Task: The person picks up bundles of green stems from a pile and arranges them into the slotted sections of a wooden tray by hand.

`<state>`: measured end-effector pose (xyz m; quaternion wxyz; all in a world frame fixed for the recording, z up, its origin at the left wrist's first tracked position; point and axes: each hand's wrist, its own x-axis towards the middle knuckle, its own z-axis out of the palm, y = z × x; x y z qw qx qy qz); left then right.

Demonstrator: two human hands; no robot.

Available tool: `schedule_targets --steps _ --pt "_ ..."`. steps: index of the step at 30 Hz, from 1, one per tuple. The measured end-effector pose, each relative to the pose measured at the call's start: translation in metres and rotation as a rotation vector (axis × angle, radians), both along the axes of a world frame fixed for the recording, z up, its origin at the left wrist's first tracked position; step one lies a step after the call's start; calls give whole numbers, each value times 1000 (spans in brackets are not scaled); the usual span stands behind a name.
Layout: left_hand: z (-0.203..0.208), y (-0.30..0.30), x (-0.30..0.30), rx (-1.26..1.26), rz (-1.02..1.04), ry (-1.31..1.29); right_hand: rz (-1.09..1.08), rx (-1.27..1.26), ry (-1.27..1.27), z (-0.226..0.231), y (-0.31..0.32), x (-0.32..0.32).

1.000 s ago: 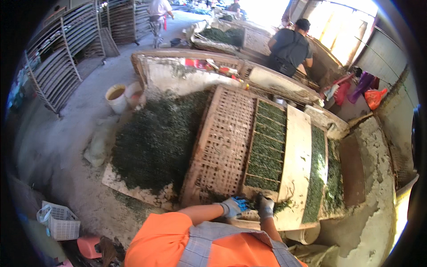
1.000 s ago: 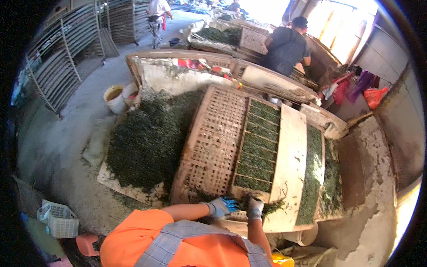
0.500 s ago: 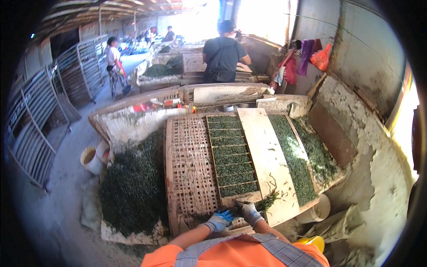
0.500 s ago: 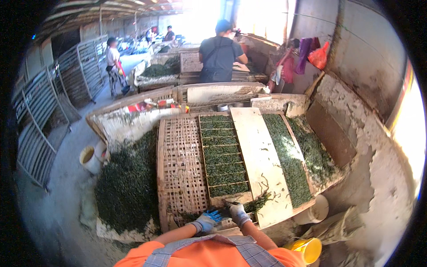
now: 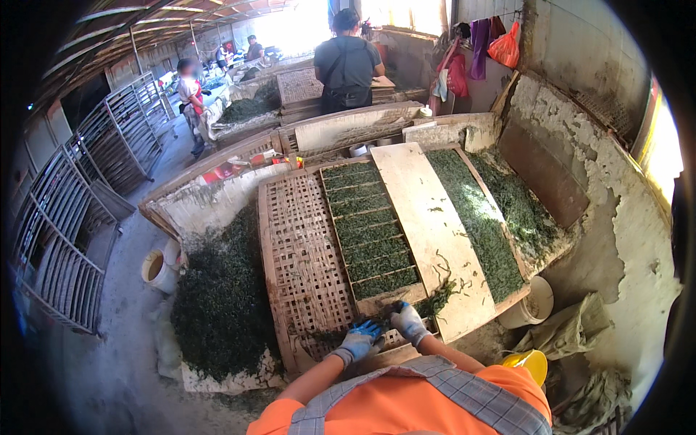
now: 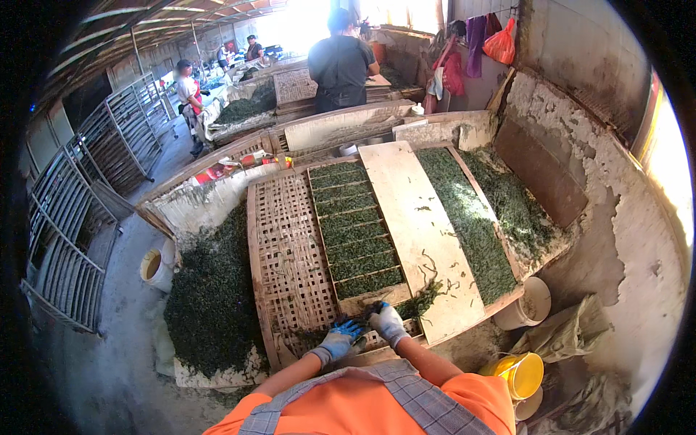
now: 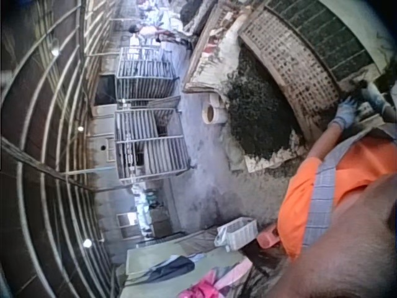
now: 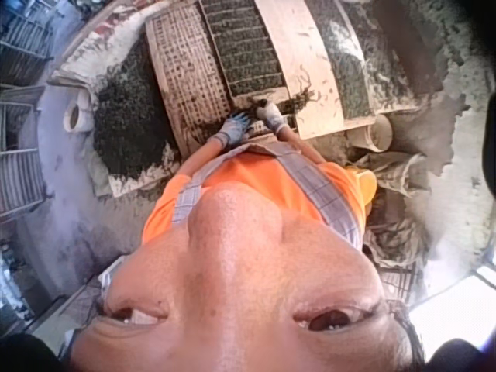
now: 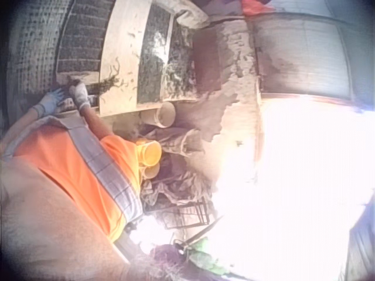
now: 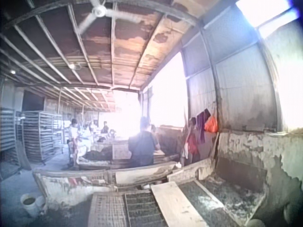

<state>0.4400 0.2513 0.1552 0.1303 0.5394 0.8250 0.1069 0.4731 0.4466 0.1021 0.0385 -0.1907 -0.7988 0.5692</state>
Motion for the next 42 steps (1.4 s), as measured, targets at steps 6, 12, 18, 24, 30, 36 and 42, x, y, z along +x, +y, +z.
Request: schedule_targets --steps 6,12,18,24,30,36,42 --pt "21 21 6 113 363 46 -204 -849 55 7 5 5" --pt "27 52 -36 -225 651 -176 -171 -1428 -158 47 -9 -6" --pt "32 88 -46 -302 745 -256 -263 -1380 -243 -17 16 -23" --pt "-22 82 -58 -47 787 -370 49 -1157 -49 89 -6 -18" --pt "-33 71 -51 39 809 -240 201 -862 112 199 6 -20" --pt "26 86 -50 -409 813 -373 155 -1223 467 323 17 -11" --pt "19 72 -56 -277 791 -374 982 -1178 769 406 36 -23"
